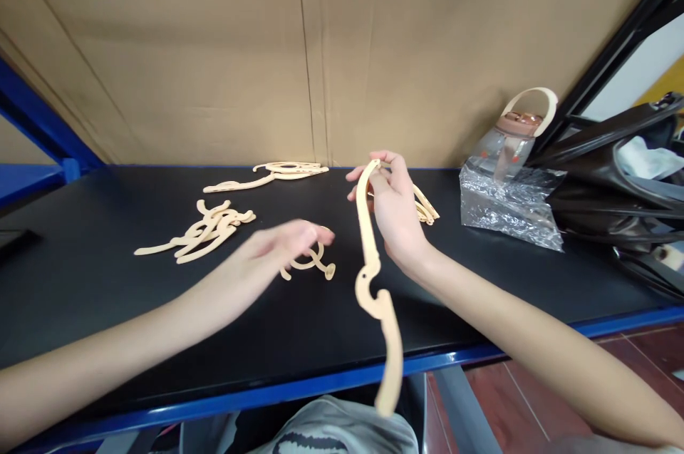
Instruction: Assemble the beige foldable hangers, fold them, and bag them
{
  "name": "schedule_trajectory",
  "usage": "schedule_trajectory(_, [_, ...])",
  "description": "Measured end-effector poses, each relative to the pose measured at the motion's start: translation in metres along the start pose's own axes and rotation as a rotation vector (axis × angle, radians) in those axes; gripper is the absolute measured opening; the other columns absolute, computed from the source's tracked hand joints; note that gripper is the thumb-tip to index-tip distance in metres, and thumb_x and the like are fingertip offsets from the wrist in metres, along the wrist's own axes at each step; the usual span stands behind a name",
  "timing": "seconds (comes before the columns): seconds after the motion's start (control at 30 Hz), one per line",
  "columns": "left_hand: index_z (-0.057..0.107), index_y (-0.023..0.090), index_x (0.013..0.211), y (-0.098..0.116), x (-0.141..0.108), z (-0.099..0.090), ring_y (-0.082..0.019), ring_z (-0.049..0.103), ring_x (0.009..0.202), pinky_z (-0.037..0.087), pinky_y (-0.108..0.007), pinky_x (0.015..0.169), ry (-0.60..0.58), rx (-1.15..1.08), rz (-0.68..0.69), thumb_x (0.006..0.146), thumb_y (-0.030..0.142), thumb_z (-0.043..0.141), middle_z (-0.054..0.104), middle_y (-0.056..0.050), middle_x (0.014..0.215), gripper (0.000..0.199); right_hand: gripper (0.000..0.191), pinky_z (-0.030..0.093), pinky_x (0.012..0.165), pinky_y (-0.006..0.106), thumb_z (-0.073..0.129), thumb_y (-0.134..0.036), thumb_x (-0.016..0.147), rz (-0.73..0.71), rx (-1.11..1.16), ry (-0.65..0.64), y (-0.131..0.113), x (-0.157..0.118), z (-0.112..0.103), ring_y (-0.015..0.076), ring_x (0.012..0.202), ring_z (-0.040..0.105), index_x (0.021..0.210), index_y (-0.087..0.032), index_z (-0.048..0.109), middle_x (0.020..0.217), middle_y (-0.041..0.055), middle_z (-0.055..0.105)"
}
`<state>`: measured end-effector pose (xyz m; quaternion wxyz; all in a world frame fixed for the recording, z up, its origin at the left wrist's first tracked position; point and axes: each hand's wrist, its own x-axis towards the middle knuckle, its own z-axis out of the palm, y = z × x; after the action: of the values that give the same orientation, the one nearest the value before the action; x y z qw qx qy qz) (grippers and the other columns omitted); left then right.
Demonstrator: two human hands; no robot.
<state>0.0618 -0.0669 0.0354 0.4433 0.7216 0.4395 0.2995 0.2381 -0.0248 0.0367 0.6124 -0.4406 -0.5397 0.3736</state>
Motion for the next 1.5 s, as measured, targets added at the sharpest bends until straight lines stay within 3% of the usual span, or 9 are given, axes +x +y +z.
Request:
schedule_trajectory(0.13, [0.068, 0.016, 0.086, 0.018, -0.012, 0.025, -0.016, 0.062, 0.088, 0.048, -0.025, 0.079, -0.259, -0.443, -0.257, 0.089, 0.042, 0.057, 0.07, -0.004, 0.093, 0.029, 0.012, 0.05, 0.063, 0.026, 0.039, -0.024, 0.091, -0.213, -0.09, 0.028, -0.007, -0.005, 0.002, 0.0138, 0.081, 0.063, 0.1, -0.026, 0.033, 0.097, 0.0035, 0.063])
schedule_trajectory(0.4, [0.062, 0.013, 0.083, 0.001, -0.01, -0.013, -0.006, 0.049, 0.045, 0.048, -0.017, 0.046, 0.181, -0.667, -0.223, 0.094, 0.024, 0.051, 0.052, 0.004, 0.058, 0.019, 0.025, 0.046, 0.095, 0.038, 0.054, -0.025, 0.09, -0.569, -0.703, -0.262, -0.006, -0.029, -0.048, 0.0216, 0.115, 0.055, 0.115, -0.024, 0.049, 0.121, 0.0075, 0.058])
schedule_trajectory(0.5, [0.059, 0.013, 0.079, 0.006, -0.006, -0.015, -0.004, 0.037, 0.041, 0.037, -0.013, 0.036, 0.105, -0.641, -0.27, 0.095, 0.025, 0.048, 0.041, 0.006, 0.053, 0.023, 0.044, 0.041, 0.102, 0.042, 0.058, -0.033, 0.09, -0.711, -0.959, -0.403, -0.015, -0.043, -0.042, 0.0256, 0.123, 0.05, 0.129, -0.018, 0.045, 0.129, 0.0115, 0.057])
schedule_trajectory(0.67, [0.055, 0.014, 0.077, 0.026, -0.008, 0.002, -0.007, 0.037, 0.044, 0.04, -0.016, 0.035, -0.073, -0.656, -0.322, 0.095, 0.022, 0.038, 0.043, 0.004, 0.056, 0.027, 0.024, 0.047, 0.07, 0.029, 0.041, -0.014, 0.096, -0.797, -1.191, -0.481, -0.022, -0.049, -0.017, 0.0168, 0.081, 0.063, 0.114, -0.015, 0.057, 0.09, 0.0042, 0.068])
schedule_trajectory(0.87, [0.046, 0.017, 0.069, 0.026, -0.011, 0.005, -0.008, 0.04, 0.043, 0.048, -0.021, 0.04, -0.127, -0.703, -0.317, 0.095, 0.023, 0.035, 0.042, 0.005, 0.053, 0.028, 0.031, 0.026, 0.045, 0.028, 0.035, -0.004, 0.091, -1.152, -1.397, -0.292, -0.003, -0.041, -0.017, 0.0129, 0.051, 0.052, 0.107, -0.012, 0.061, 0.063, 0.0001, 0.058])
schedule_trajectory(1.03, [0.04, 0.02, 0.071, 0.018, -0.005, 0.007, -0.009, 0.04, 0.043, 0.046, -0.021, 0.039, -0.031, -0.531, -0.23, 0.096, 0.027, 0.032, 0.038, 0.007, 0.052, 0.027, 0.026, 0.024, 0.046, 0.025, 0.034, -0.016, 0.097, -0.712, -1.182, -0.468, -0.001, -0.035, -0.011, 0.0107, 0.051, 0.05, 0.096, -0.016, 0.059, 0.066, -0.0002, 0.058])
schedule_trajectory(1.27, [0.041, 0.021, 0.08, 0.009, -0.014, 0.012, -0.012, 0.045, 0.042, 0.031, -0.023, 0.042, 0.129, 0.385, 0.032, 0.098, 0.032, 0.025, 0.045, 0.004, 0.053, 0.027, 0.037, 0.028, 0.047, 0.021, 0.034, -0.044, 0.099, -0.13, -0.488, -0.519, 0.001, -0.032, 0.009, 0.0074, 0.046, 0.034, 0.078, -0.02, 0.051, 0.054, -0.0066, 0.036])
schedule_trajectory(1.37, [0.048, 0.019, 0.096, 0.017, -0.025, 0.025, -0.013, 0.037, 0.036, 0.021, -0.026, 0.039, -0.022, 0.667, 0.212, 0.094, 0.022, 0.025, 0.044, 0.005, 0.051, 0.023, 0.037, 0.024, 0.041, 0.021, 0.034, -0.049, 0.097, 0.143, -0.326, -0.502, 0.009, -0.015, 0.013, 0.0075, 0.041, 0.029, 0.076, -0.021, 0.047, 0.051, -0.008, 0.033])
schedule_trajectory(1.5, [0.056, 0.02, 0.093, 0.019, -0.017, -0.005, -0.018, 0.056, 0.054, 0.036, -0.027, 0.051, -0.067, 0.894, 0.178, 0.094, 0.026, 0.025, 0.062, -0.003, 0.069, 0.031, 0.039, 0.032, 0.049, 0.023, 0.03, -0.047, 0.097, -0.014, -0.686, -0.361, 0.016, 0.013, -0.011, 0.011, 0.045, 0.043, 0.081, -0.021, 0.054, 0.052, -0.0046, 0.045])
